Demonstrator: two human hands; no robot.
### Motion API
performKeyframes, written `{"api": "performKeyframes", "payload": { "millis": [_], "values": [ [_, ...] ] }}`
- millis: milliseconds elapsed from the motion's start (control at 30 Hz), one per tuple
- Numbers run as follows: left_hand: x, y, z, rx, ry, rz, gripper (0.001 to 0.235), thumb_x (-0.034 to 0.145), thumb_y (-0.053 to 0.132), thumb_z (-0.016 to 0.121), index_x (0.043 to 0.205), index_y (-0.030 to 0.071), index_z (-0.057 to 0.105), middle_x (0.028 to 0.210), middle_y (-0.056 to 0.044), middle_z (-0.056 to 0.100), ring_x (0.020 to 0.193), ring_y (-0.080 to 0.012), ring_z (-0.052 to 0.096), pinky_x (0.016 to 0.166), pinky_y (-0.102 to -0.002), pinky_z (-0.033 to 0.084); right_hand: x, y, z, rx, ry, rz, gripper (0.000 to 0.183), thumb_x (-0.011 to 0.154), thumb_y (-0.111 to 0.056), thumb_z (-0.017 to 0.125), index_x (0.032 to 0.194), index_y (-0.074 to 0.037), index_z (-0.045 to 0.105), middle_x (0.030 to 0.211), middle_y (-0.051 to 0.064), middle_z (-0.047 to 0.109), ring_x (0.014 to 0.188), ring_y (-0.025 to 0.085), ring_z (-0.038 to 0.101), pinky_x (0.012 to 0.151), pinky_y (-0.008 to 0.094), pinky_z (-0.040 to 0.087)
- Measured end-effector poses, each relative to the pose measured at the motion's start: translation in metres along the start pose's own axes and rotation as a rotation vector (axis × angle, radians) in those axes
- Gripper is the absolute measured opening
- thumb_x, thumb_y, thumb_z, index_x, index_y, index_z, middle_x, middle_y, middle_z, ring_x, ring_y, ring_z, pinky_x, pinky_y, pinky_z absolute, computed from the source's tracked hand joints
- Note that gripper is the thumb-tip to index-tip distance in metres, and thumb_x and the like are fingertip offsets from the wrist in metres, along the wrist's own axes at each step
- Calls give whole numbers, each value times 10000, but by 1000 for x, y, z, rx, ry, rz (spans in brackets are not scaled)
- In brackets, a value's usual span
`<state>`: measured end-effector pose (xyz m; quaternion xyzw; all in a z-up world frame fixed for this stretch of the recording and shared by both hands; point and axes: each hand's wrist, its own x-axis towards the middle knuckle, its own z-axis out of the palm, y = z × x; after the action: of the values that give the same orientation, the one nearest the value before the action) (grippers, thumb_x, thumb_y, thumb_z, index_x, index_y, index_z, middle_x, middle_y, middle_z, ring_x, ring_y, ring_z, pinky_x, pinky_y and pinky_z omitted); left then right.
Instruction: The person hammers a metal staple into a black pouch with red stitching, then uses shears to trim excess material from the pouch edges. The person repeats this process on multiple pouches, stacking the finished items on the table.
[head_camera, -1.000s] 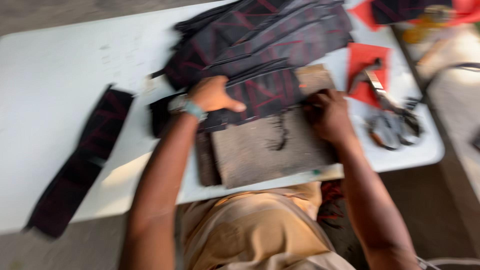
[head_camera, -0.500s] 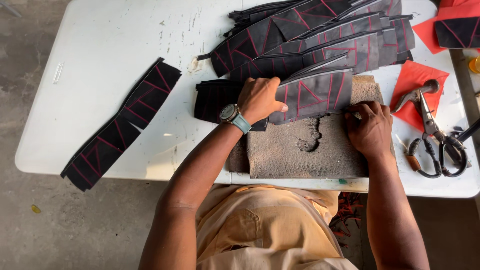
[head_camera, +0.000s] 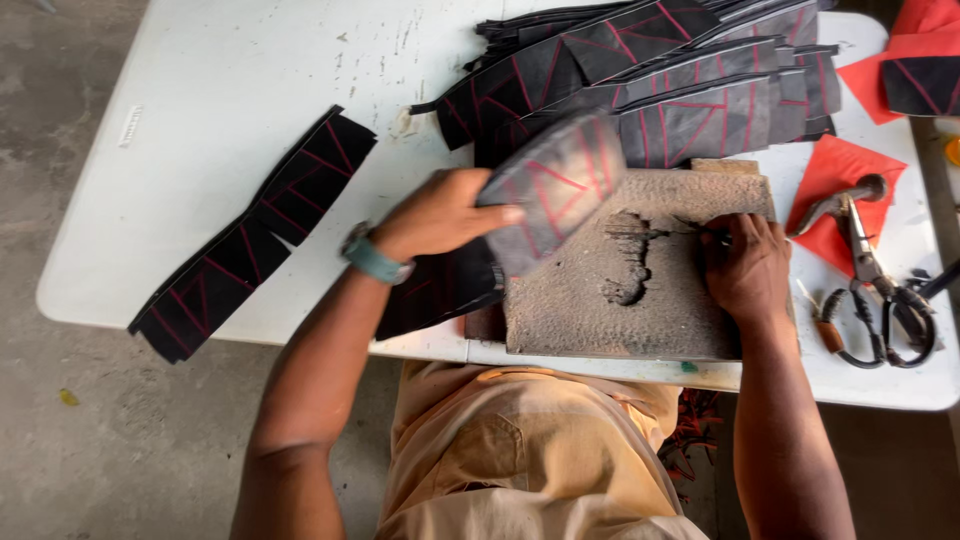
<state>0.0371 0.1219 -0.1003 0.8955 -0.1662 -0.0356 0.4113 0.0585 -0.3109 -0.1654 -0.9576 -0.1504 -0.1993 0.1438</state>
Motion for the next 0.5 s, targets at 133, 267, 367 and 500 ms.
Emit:
{"api": "performKeyframes", "payload": {
  "millis": [133, 267, 367, 500],
  "values": [
    [-68, -46, -39, 129, 60, -352, 529, 871, 552, 688, 1106, 82, 747, 898, -190, 755, 848, -327, 755, 753, -442, 561, 8, -8, -1, 27, 10, -33, 105, 996, -177, 700, 1078, -113, 692, 1106, 134, 672, 1087, 386, 592, 961, 497, 451],
    [-101, -68, -56, 461, 101, -572, 654, 843, 643, 747, 1044, 20, 760, 1033, -270, 720, 1016, -472, 672, 872, -520, 542, 8, -10, -8, 51, 0, 4, 119, 962, -170, 713, 1058, -101, 704, 1054, 139, 679, 1051, 394, 588, 901, 501, 448],
    [-89, -66, -53, 761, 266, -486, 732, 710, 596, 839, 1127, 8, 706, 1092, -258, 686, 962, -437, 672, 861, -535, 523, 11, -16, -9, 82, 8, 5, 117, 945, -165, 708, 1039, -96, 698, 1049, 132, 686, 1046, 389, 594, 890, 499, 449],
    [-8, -38, -7, 472, 364, -207, 598, 789, 425, 845, 1249, 82, 676, 1149, -157, 657, 1003, -378, 646, 853, -498, 503, 10, -21, -12, 84, 26, -5, 109, 927, -158, 707, 1016, -97, 699, 1027, 120, 689, 1034, 378, 598, 897, 494, 450]
  ]
}}
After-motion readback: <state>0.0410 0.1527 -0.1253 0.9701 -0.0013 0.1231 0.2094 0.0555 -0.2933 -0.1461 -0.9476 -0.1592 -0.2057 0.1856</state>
